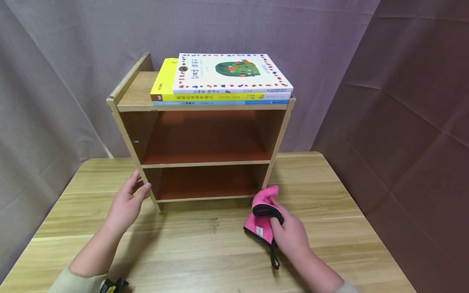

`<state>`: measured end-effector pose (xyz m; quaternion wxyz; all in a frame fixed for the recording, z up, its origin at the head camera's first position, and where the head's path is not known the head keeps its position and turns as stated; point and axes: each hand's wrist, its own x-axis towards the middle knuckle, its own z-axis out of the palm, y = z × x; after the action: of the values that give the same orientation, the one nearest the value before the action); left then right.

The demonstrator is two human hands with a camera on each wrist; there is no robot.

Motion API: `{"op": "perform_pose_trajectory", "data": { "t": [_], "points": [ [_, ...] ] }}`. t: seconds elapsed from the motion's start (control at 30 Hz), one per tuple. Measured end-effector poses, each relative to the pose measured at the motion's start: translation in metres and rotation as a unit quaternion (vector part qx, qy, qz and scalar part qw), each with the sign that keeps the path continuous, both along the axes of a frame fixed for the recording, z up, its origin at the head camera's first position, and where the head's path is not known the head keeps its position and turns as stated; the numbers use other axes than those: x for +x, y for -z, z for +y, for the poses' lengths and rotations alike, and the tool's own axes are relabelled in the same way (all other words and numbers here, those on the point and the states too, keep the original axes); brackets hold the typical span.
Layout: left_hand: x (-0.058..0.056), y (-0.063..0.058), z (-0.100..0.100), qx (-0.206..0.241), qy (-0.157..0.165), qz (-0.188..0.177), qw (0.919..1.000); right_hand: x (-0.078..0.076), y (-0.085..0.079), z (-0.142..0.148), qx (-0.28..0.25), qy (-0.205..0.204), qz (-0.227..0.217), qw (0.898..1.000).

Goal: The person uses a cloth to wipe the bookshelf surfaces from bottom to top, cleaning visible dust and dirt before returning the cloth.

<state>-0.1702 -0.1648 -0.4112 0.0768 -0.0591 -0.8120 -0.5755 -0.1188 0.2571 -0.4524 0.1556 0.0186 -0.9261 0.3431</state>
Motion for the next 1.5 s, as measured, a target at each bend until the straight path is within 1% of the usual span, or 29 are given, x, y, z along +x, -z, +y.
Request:
{"op": "perform_pose_trajectory", "data": {
  "t": [0.07,0.17,0.3,0.37,0.43,0.57,0.63,0.7,0.77,0.83,1.03,1.17,1.23,1.3,1.37,1.43,1.5],
  "points": [
    [-0.001,0.001,-0.001,-0.002,-0.001,0.002,1.0,0.001,-0.002,0.001,-0.039,0.025,-0.015,0.999],
    [-0.001,0.002,-0.001,-0.004,-0.002,0.004,1.0,0.002,-0.006,0.003,-0.108,0.056,-0.044,0.992],
    [-0.002,0.002,-0.001,-0.008,-0.002,0.005,1.0,0.004,-0.011,0.003,-0.199,0.078,-0.083,0.973],
    [-0.002,0.002,-0.001,-0.008,-0.002,0.004,1.0,0.004,-0.014,0.003,-0.239,0.087,-0.093,0.963],
    [-0.002,0.002,-0.001,-0.008,-0.001,0.004,1.0,0.005,-0.016,0.002,-0.267,0.095,-0.094,0.954],
    [-0.002,0.001,-0.001,-0.008,-0.003,0.003,1.0,0.008,-0.025,-0.001,-0.284,0.112,-0.077,0.949],
    [-0.002,0.001,-0.001,-0.008,-0.004,0.002,1.0,0.009,-0.03,-0.003,-0.284,0.112,-0.065,0.95],
    [-0.002,0.0,-0.001,-0.008,-0.004,0.002,1.0,0.009,-0.034,-0.006,-0.293,0.109,-0.054,0.948],
    [-0.002,0.0,-0.001,-0.009,-0.003,0.001,1.0,0.009,-0.038,-0.01,-0.313,0.107,-0.043,0.943],
    [-0.002,0.0,-0.001,-0.01,-0.003,0.0,0.9999,0.008,-0.042,-0.014,-0.336,0.107,-0.033,0.935],
    [-0.001,0.0,0.0,-0.014,-0.002,0.0,0.9999,0.006,-0.053,-0.026,-0.401,0.112,-0.024,0.909],
    [-0.001,0.001,0.0,-0.013,-0.002,-0.003,0.9999,0.006,-0.063,-0.039,-0.442,0.095,0.021,0.892],
    [-0.001,0.001,0.0,-0.014,-0.002,-0.005,0.9999,0.005,-0.067,-0.045,-0.451,0.086,0.043,0.887],
    [-0.001,0.001,0.0,-0.015,-0.003,-0.008,0.9999,0.003,-0.069,-0.05,-0.446,0.078,0.058,0.89],
    [-0.002,0.001,0.0,-0.015,-0.003,-0.008,0.9999,0.001,-0.071,-0.055,-0.433,0.076,0.071,0.895],
    [-0.002,0.001,0.0,-0.016,-0.004,-0.008,0.9998,0.0,-0.072,-0.059,-0.415,0.073,0.088,0.903],
    [-0.002,0.001,0.0,-0.015,-0.004,-0.007,0.9998,-0.003,-0.071,-0.064,-0.396,0.056,0.113,0.91]
  ]
}}
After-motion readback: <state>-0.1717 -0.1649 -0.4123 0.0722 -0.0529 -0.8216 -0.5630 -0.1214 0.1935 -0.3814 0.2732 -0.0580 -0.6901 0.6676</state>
